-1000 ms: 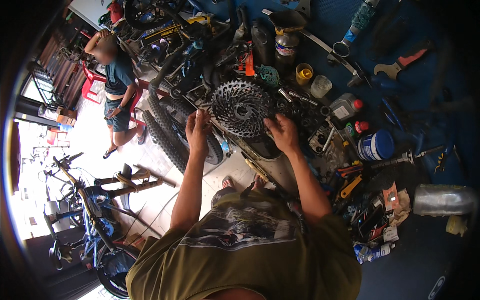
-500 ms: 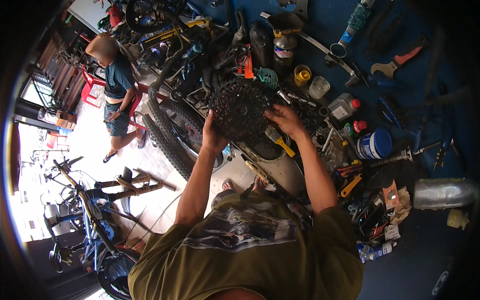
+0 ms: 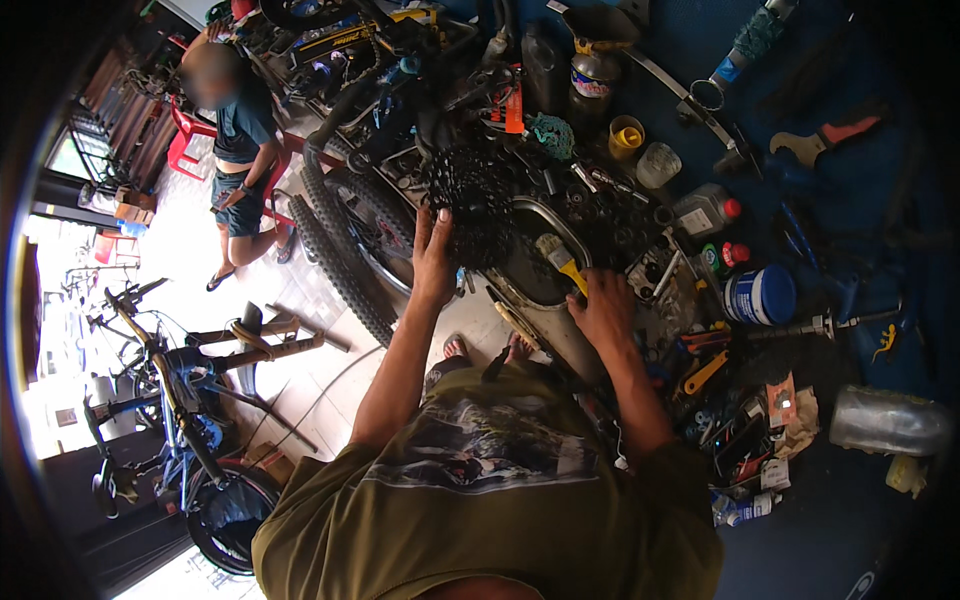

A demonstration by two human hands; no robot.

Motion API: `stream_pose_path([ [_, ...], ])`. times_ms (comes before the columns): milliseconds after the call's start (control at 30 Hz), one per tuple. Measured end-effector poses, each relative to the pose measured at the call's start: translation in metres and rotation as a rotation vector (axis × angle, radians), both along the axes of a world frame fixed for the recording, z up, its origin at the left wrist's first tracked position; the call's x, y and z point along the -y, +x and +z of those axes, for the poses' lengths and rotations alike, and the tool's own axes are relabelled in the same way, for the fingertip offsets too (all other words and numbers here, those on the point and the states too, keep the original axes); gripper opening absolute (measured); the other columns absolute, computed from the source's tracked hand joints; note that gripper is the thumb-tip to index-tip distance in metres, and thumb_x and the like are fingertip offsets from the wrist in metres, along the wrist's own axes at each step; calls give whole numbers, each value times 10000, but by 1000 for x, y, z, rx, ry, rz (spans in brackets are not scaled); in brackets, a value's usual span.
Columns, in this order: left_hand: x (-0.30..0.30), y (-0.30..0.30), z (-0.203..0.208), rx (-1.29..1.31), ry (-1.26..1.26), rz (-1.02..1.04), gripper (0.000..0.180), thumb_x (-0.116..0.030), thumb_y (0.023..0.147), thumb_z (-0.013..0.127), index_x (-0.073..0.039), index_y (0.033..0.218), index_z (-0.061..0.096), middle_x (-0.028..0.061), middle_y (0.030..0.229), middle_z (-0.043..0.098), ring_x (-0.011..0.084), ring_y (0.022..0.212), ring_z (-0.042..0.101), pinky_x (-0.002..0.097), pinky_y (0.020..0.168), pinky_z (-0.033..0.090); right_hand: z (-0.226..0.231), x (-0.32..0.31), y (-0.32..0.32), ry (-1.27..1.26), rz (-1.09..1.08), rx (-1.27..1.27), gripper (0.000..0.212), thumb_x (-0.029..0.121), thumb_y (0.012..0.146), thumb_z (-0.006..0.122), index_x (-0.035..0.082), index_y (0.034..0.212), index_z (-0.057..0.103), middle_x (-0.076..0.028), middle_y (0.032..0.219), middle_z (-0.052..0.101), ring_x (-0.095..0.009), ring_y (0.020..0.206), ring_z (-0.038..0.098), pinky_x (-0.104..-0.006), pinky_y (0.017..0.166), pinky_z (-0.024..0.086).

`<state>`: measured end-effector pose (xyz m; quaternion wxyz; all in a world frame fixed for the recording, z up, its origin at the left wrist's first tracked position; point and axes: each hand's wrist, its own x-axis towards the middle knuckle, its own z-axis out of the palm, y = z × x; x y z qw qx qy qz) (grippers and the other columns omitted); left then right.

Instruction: The person holds a bicycle cassette and uses a small brush to scrub between the sprockets. They rotate the cassette to access different areas and continue brushing throughout the clip.

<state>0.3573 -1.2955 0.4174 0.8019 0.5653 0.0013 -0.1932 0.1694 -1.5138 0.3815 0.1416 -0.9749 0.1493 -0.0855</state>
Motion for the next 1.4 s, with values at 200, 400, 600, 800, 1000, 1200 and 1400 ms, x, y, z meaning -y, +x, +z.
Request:
stream_pose_path([
  [200,7,-6,0,-68,-49,75,668,-457,1030,639,-54,1502,392,101,1328,547,178,1183,514,326,997,440,-5,6,-1,105,-15,-75,467,193,816,797,114,1240,620,-147,1016,656,-354,925,657,-484,827,508],
  [400,9,-13,3,-144,-28,54,813,-511,1037,596,0,1584,281,189,1491,472,251,1344,487,363,1097,418,67,5,14,359,48,190,326,62,866,734,81,1186,679,-149,1040,678,-315,846,712,-403,713,559],
  [600,8,-12,-16,-170,-161,-115,926,-572,1028,567,40,1614,192,232,1597,364,294,1447,411,414,1163,390,79,7,53,385,68,5,297,252,837,807,84,1062,713,-121,945,702,-328,831,712,-424,722,553],
  [800,6,-12,-17,-174,11,-81,983,-633,1014,539,47,1621,170,244,1632,324,319,1509,326,430,1209,308,43,23,63,344,241,21,269,286,849,799,79,1009,737,-123,939,721,-315,858,722,-409,741,561],
  [1000,3,-8,-7,-144,88,-90,881,-627,1027,517,40,1567,315,213,1583,401,288,1468,363,402,1194,289,100,2,83,356,558,376,156,84,849,787,70,984,712,-88,917,706,-306,842,702,-389,724,577],
  [1200,13,-11,-1,-61,151,-121,657,-560,1051,527,-18,1423,520,161,1349,588,228,1246,527,359,1079,392,79,4,109,54,769,369,221,86,808,788,89,1020,725,-56,890,684,-284,828,688,-388,711,567],
  [1400,14,-12,-9,377,317,-106,564,-443,1040,611,-5,1387,534,154,1259,634,224,1158,581,369,1001,453,85,-11,129,299,450,247,196,278,879,763,92,913,713,-141,762,681,-362,752,687,-445,640,545],
])
